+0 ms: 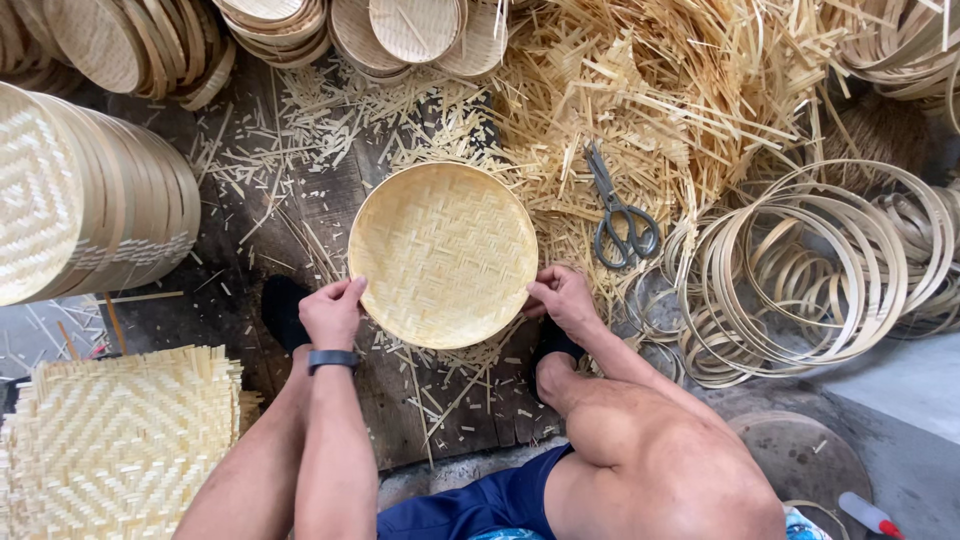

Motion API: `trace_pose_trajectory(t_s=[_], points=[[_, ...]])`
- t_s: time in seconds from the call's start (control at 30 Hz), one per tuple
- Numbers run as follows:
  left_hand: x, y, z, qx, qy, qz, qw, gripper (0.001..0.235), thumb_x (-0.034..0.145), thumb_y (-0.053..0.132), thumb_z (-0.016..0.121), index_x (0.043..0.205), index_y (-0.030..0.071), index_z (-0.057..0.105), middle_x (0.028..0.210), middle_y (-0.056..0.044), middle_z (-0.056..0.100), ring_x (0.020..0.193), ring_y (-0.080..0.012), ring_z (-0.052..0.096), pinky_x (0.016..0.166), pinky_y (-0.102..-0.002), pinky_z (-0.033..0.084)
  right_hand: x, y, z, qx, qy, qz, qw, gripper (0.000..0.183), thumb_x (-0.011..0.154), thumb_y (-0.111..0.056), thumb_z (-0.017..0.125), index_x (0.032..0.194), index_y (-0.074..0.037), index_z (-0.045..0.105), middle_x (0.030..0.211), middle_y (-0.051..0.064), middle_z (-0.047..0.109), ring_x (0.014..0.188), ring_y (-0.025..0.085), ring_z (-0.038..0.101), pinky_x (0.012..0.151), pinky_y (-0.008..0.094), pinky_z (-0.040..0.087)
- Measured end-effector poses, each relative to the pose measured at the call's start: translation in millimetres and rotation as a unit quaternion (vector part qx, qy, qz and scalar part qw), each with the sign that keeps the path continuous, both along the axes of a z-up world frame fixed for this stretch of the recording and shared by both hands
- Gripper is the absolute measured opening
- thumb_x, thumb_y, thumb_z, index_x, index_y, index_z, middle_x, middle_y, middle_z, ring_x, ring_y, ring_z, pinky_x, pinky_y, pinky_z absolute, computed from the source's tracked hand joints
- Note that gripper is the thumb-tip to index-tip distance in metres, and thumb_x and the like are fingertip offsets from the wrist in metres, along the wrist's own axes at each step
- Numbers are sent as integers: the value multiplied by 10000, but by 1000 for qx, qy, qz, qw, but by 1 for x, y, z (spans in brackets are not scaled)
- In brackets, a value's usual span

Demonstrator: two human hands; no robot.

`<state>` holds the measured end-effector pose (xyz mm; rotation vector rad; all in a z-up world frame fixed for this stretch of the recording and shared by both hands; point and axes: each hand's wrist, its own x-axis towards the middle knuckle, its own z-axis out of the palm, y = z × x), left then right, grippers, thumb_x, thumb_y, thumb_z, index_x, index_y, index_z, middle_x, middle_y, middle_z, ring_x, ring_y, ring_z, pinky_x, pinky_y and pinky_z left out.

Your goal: The person sits on the floor and repeatedly assembles small round bamboo baskets. They place a woven bamboo mat onto a wooden mold, fit a bamboo ring around the edge, and trim the excess with shears. The finished baskets are stacked nearby.

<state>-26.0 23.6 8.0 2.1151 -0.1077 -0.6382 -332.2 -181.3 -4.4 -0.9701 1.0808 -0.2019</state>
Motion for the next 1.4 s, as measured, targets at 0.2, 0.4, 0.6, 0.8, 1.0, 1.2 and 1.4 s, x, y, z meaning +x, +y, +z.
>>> trace_pose_trajectory(t_s=[0.2, 0.4, 0.6, 0.8, 1.0, 1.2, 1.4], points=[[-90, -44, 20, -108, -293, -368, 876, 513, 847, 290, 840, 1256, 77, 615, 1306, -190, 624, 1330, -381, 530, 1174, -511, 400, -3, 17, -14, 145, -94, 40, 984, 277, 936, -123, 671, 1134, 53, 590, 1041, 150, 722, 916, 245, 762, 786, 375, 670], [-146, -26, -17, 21, -363, -540, 759, 524, 868, 6, 621, 1387, 72, 601, 1471, -165, 593, 1426, -321, 512, 1200, -480, 378, -16, 15, -27, -71, 49, 156, 984, 273, 982, -205, 654, 1126, 24, 690, 960, 142, 766, 866, 236, 752, 732, 343, 610], [-77, -14, -25, 22, -423, -556, 715, 475, 869, -52, 563, 1328, 56, 625, 1381, -196, 640, 1327, -324, 582, 1126, -454, 441, -29, 40, -27, -341, 103, 215, 909, 207, 922, -182, 697, 1096, -80, 743, 958, 119, 771, 833, 200, 737, 756, 328, 575], [84, -3, 60, 209, -687, -595, 361, 117, 1069, 73, 573, 1004, 46, 666, 927, -83, 689, 813, -197, 659, 696, -332, 574, -21, 45, -18, -372, 126, 195, 899, 163, 920, -180, 720, 1053, -92, 749, 830, 96, 754, 694, 173, 704, 664, 308, 558], [225, 35, 123, 275, -554, -363, 697, 247, 984, -56, 571, 1125, 115, 679, 962, -113, 712, 873, -282, 697, 742, -388, 577, -18, 46, -18, -400, 120, 202, 886, 137, 931, -166, 729, 1035, -77, 739, 792, 103, 730, 657, 140, 677, 638, 289, 544], [286, 92, 86, 301, -510, -128, 796, 198, 866, -22, 663, 995, 111, 734, 888, -186, 725, 856, -384, 717, 753, -472, 570, -25, 44, -25, -403, 105, 208, 885, 143, 942, -157, 718, 1049, -64, 736, 783, 82, 723, 653, 124, 651, 631, 275, 530], [299, 106, 60, 321, -478, -133, 807, 393, 810, -44, 704, 1141, 157, 770, 892, -196, 739, 825, -381, 731, 769, -467, 586, -27, 48, -31, -384, 119, 208, 892, 139, 944, -157, 725, 1046, -64, 739, 745, 67, 705, 621, 109, 608, 603, 268, 514]])
